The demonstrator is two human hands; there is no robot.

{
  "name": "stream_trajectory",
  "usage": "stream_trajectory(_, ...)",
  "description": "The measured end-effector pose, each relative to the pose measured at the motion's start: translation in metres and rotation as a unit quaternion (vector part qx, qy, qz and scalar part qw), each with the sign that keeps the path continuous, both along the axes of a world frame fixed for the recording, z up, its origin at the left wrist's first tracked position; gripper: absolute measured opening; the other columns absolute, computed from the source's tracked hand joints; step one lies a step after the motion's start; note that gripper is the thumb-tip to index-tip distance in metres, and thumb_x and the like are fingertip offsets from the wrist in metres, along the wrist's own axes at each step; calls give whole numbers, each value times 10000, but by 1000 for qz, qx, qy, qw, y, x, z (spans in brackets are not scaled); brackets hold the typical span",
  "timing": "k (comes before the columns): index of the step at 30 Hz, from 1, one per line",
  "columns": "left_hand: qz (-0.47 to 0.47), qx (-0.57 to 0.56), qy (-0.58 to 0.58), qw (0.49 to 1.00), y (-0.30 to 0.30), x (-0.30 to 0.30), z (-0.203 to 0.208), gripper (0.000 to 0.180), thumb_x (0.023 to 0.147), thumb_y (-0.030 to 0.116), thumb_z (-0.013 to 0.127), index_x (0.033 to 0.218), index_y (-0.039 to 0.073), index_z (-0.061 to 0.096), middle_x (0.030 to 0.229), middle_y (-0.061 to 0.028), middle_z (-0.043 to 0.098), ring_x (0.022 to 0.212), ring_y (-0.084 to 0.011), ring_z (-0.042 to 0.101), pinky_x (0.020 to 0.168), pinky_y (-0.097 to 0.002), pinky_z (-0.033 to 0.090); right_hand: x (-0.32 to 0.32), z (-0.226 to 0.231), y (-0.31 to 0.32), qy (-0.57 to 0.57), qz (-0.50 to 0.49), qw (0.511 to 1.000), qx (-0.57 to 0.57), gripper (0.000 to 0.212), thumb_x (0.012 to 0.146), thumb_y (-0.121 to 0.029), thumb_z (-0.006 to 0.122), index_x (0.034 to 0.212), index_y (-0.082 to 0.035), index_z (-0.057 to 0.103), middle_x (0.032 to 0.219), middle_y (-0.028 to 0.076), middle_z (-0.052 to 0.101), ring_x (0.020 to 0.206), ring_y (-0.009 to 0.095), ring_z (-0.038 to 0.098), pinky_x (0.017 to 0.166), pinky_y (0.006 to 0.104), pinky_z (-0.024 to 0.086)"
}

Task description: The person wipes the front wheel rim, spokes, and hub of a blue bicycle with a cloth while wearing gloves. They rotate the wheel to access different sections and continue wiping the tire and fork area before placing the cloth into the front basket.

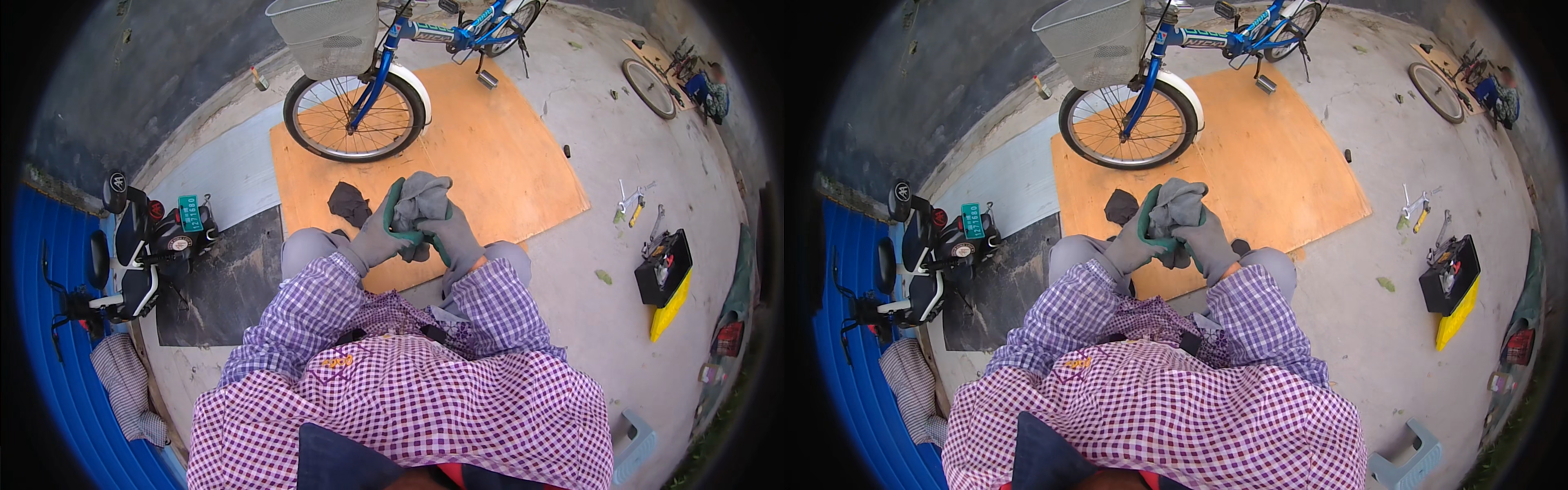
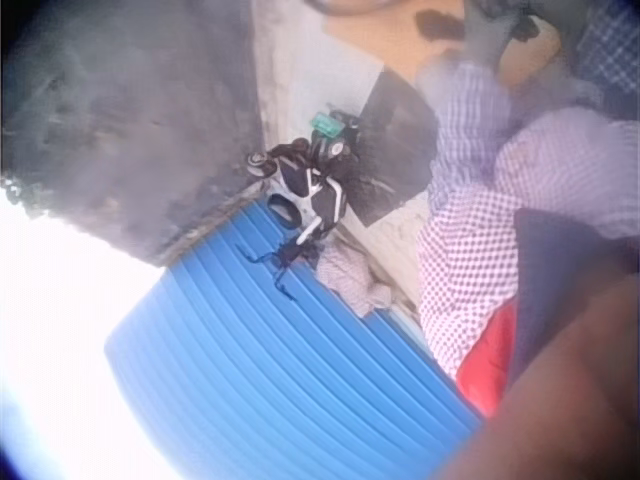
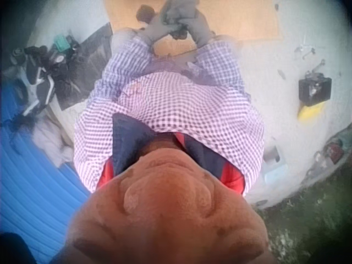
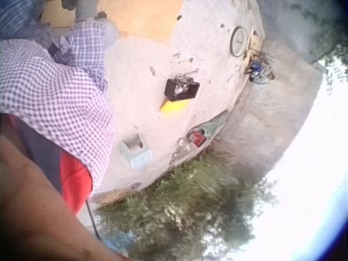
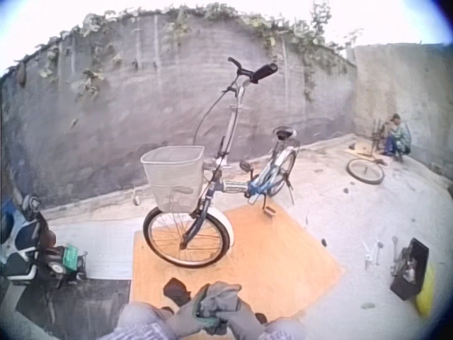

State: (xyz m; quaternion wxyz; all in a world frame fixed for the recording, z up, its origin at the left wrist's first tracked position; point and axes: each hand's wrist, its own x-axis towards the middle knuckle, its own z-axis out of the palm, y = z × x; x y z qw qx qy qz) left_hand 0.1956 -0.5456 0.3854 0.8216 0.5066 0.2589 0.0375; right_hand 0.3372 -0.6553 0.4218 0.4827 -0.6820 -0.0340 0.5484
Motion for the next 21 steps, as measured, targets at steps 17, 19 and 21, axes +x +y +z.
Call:
stream_trajectory(17, 139, 72, 83, 984, 26, 20, -26, 424, 878, -15, 575, 1301, -40, 561, 1178, -102, 665, 1023, -175, 651, 882, -291, 531, 54, 17, -3, -103, -111, 987, 51, 566, 885, -174, 747, 1359, 41, 523, 1249, 120, 611, 1117, 204, 619, 931, 344, 532)
stream_trajectory(19, 172, 95, 98, 975, 35, 28, -23, 429, 872, -26, 564, 1300, -38, 561, 1175, -97, 655, 1042, -169, 641, 901, -290, 522, 90, 36, -14, -163, -207, 954, 142, 585, 892, -186, 746, 1375, 45, 509, 1282, 139, 591, 1079, 176, 620, 885, 329, 544)
stream_trajectory(21, 197, 103, 80, 972, 49, 27, -18, 410, 884, -14, 582, 1293, -39, 562, 1190, -99, 645, 1065, -175, 634, 918, -299, 518, 129, 50, -33, -247, -274, 912, 182, 477, 932, -186, 704, 1338, 8, 548, 1211, 84, 605, 1061, 156, 613, 873, 336, 546)
